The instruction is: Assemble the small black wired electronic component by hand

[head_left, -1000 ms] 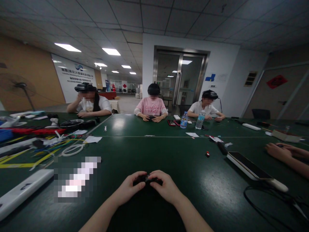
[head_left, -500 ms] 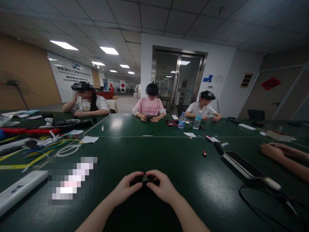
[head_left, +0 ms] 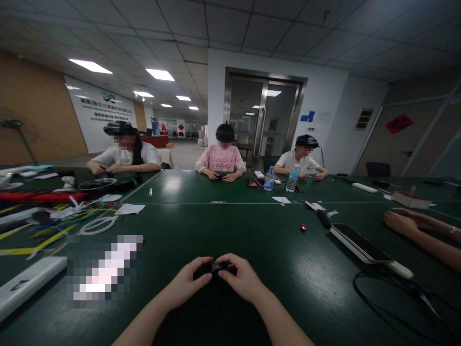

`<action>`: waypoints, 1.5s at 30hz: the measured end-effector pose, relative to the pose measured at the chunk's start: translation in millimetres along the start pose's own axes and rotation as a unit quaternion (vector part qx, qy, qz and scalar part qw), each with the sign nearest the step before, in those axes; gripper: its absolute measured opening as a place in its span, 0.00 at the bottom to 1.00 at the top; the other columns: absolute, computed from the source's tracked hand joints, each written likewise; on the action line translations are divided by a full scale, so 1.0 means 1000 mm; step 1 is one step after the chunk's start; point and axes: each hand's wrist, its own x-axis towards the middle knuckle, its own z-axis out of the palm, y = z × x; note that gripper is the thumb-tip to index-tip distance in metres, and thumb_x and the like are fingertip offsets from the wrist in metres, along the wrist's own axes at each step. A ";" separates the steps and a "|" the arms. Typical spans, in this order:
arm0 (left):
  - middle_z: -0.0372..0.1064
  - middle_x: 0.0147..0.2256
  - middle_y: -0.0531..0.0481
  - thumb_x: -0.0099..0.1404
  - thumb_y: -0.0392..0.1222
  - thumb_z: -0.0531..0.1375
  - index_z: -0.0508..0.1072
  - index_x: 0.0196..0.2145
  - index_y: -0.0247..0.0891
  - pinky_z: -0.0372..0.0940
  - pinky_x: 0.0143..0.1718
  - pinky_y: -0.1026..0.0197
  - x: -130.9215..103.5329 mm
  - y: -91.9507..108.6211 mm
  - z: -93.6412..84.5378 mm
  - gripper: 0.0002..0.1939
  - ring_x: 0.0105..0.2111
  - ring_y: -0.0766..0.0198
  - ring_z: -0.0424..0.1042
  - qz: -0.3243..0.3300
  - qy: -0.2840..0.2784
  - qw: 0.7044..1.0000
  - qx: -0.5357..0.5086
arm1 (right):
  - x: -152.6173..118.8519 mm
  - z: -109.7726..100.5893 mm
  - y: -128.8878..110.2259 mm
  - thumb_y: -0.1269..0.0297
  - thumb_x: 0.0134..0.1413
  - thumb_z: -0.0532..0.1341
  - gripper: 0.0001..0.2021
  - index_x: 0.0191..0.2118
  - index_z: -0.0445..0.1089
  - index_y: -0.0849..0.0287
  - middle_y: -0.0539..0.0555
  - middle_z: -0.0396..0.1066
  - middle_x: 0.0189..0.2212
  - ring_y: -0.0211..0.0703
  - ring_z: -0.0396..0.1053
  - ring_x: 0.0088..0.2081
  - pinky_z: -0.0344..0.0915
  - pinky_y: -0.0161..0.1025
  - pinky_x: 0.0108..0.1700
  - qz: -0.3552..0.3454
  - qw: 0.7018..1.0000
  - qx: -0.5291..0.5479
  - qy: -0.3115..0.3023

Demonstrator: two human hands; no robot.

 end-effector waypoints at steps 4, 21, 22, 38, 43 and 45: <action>0.67 0.44 0.48 0.60 0.44 0.56 0.65 0.47 0.39 0.61 0.48 0.58 -0.003 0.006 0.001 0.17 0.45 0.58 0.66 0.006 0.008 0.998 0.058 | 0.001 0.001 0.005 0.66 0.50 0.58 0.12 0.43 0.67 0.50 0.48 0.68 0.41 0.44 0.66 0.44 0.62 0.42 0.46 0.000 1.000 -0.004 -0.011; 0.65 0.46 0.47 0.57 0.40 0.57 0.64 0.49 0.41 0.59 0.51 0.57 -0.001 -0.003 0.004 0.20 0.47 0.58 0.65 0.036 0.035 0.993 0.108 | 0.002 0.000 0.008 0.68 0.46 0.61 0.15 0.43 0.68 0.51 0.49 0.67 0.42 0.44 0.64 0.47 0.59 0.42 0.51 0.004 0.999 -0.042 -0.007; 0.65 0.45 0.47 0.57 0.40 0.57 0.65 0.48 0.41 0.59 0.50 0.57 -0.001 -0.003 0.004 0.20 0.47 0.58 0.65 0.044 0.039 0.991 0.121 | 0.002 0.000 0.009 0.67 0.45 0.61 0.15 0.43 0.68 0.50 0.49 0.67 0.42 0.44 0.64 0.47 0.59 0.42 0.51 0.007 0.999 -0.050 -0.006; 0.67 0.47 0.47 0.55 0.42 0.59 0.68 0.46 0.43 0.56 0.52 0.51 0.002 -0.015 0.000 0.19 0.49 0.53 0.63 0.040 0.079 0.966 0.243 | 0.000 0.000 0.004 0.63 0.42 0.64 0.19 0.44 0.68 0.46 0.49 0.66 0.45 0.47 0.62 0.49 0.58 0.45 0.50 0.035 0.994 -0.105 -0.012; 0.66 0.47 0.45 0.54 0.42 0.60 0.67 0.47 0.41 0.56 0.52 0.51 0.001 -0.017 0.001 0.21 0.49 0.53 0.63 0.035 0.077 0.966 0.245 | 0.001 0.001 0.004 0.60 0.44 0.63 0.17 0.44 0.69 0.48 0.49 0.68 0.45 0.48 0.61 0.50 0.56 0.46 0.52 0.009 0.994 -0.104 -0.019; 0.65 0.49 0.44 0.55 0.44 0.60 0.66 0.49 0.40 0.55 0.53 0.51 0.001 -0.016 0.001 0.23 0.51 0.53 0.62 0.030 0.074 0.966 0.245 | 0.002 0.001 0.005 0.61 0.45 0.62 0.16 0.43 0.69 0.48 0.50 0.68 0.45 0.48 0.61 0.50 0.56 0.45 0.51 0.012 0.994 -0.109 -0.014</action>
